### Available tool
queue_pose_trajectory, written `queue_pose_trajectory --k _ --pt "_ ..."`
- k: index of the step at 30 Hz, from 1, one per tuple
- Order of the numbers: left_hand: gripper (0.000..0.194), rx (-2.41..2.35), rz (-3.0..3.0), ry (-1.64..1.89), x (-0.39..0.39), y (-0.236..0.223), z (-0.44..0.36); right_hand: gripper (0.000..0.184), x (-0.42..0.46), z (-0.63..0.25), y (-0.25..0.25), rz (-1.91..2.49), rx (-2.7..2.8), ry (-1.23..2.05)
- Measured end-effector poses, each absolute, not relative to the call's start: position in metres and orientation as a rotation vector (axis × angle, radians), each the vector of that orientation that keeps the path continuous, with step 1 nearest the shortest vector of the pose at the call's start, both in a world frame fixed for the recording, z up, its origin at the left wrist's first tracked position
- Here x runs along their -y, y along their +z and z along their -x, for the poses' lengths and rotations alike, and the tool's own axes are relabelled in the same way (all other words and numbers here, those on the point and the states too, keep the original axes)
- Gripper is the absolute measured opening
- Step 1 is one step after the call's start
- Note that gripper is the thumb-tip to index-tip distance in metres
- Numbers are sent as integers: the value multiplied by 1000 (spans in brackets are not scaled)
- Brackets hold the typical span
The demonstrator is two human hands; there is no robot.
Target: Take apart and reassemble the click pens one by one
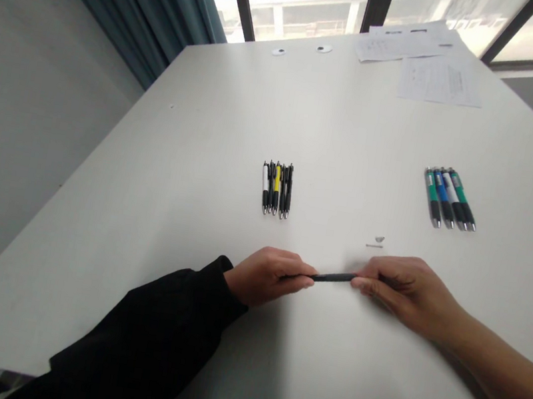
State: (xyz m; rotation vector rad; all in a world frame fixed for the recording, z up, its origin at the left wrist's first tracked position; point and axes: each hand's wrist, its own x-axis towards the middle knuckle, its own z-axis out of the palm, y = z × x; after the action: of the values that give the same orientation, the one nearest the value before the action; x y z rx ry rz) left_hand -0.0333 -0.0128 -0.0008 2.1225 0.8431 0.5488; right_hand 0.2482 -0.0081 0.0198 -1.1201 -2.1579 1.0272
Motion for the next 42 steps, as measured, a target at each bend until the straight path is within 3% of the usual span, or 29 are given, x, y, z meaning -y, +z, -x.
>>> queue_pose_trajectory --k 8,14,17,34,42 --pt "25 -861 -2116 597 14 -2 33 23 5 -255 16 1094 2169 1011" --pt "23 -873 -2041 628 13 4 33 25 -5 -275 3 1291 2284 451" --pt "24 -894 -1999 601 13 5 34 24 -8 -279 -5 1328 2354 342" --pt "21 -913 -1975 590 12 5 32 3 1 -265 14 1071 2299 629" --pt "21 -902 -1968 604 13 3 32 7 -1 -267 10 1018 2365 695"
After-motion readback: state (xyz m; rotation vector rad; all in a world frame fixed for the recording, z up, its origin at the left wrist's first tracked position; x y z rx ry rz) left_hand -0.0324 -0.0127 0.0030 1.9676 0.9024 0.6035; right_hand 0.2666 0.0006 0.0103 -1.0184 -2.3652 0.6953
